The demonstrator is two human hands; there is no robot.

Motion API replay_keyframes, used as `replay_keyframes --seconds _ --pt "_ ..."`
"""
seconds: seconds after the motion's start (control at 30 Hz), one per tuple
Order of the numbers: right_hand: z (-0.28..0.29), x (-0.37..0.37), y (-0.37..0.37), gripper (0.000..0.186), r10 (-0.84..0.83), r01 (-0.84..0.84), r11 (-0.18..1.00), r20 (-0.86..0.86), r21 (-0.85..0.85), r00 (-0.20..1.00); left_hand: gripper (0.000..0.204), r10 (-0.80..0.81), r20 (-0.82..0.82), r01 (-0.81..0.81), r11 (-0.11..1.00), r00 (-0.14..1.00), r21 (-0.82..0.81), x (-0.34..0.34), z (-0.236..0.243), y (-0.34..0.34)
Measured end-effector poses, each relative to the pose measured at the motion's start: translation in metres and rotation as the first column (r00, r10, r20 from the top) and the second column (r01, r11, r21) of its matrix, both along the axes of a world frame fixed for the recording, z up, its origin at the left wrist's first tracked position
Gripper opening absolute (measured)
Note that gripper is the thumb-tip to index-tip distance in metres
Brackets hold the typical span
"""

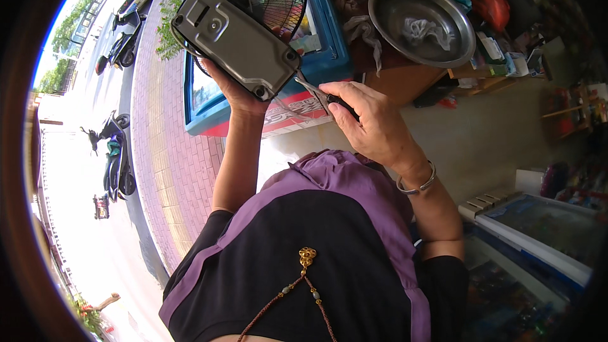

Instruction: The person uses a screwdriver to loosen and tighten screws on the back of a small black electronic device. They rotate the device to access different screw locations and continue the process repeatedly.

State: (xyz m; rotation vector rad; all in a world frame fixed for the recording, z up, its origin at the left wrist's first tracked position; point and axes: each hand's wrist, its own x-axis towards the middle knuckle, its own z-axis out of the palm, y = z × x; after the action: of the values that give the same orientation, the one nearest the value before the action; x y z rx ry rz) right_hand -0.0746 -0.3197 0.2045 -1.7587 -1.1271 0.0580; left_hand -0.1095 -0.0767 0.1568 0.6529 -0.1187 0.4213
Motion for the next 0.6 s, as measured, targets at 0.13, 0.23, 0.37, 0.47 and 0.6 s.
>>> replay_keyframes --seconds 0.13,0.23,0.37,0.47,0.6 --pt "0.001 -0.001 0.004 0.024 0.004 -0.004 1.000 0.018 0.030 1.000 0.106 0.088 -0.086 -0.090 0.996 0.992 -0.020 0.000 0.010 -0.006" --pt "0.001 -0.002 0.008 0.024 -0.013 0.013 1.000 0.066 0.002 0.998 0.106 0.047 -0.028 -0.048 0.998 0.999 -0.042 0.003 0.009 -0.002" --pt "0.011 0.002 0.008 0.027 0.028 -0.026 0.999 0.050 -0.034 0.998 0.106 0.071 -0.111 -0.083 0.990 0.991 -0.113 -0.002 0.002 -0.003" --pt "0.032 0.015 0.012 0.025 0.026 -0.025 0.999 0.049 -0.032 0.998 0.109 0.007 -0.130 -0.026 0.990 0.992 -0.141 -0.004 -0.006 -0.002" --pt "0.067 0.039 0.035 0.021 0.033 -0.035 0.999 0.247 0.004 0.968 0.111 0.006 -0.218 -0.043 0.986 0.976 -0.163 -0.006 -0.019 -0.002"
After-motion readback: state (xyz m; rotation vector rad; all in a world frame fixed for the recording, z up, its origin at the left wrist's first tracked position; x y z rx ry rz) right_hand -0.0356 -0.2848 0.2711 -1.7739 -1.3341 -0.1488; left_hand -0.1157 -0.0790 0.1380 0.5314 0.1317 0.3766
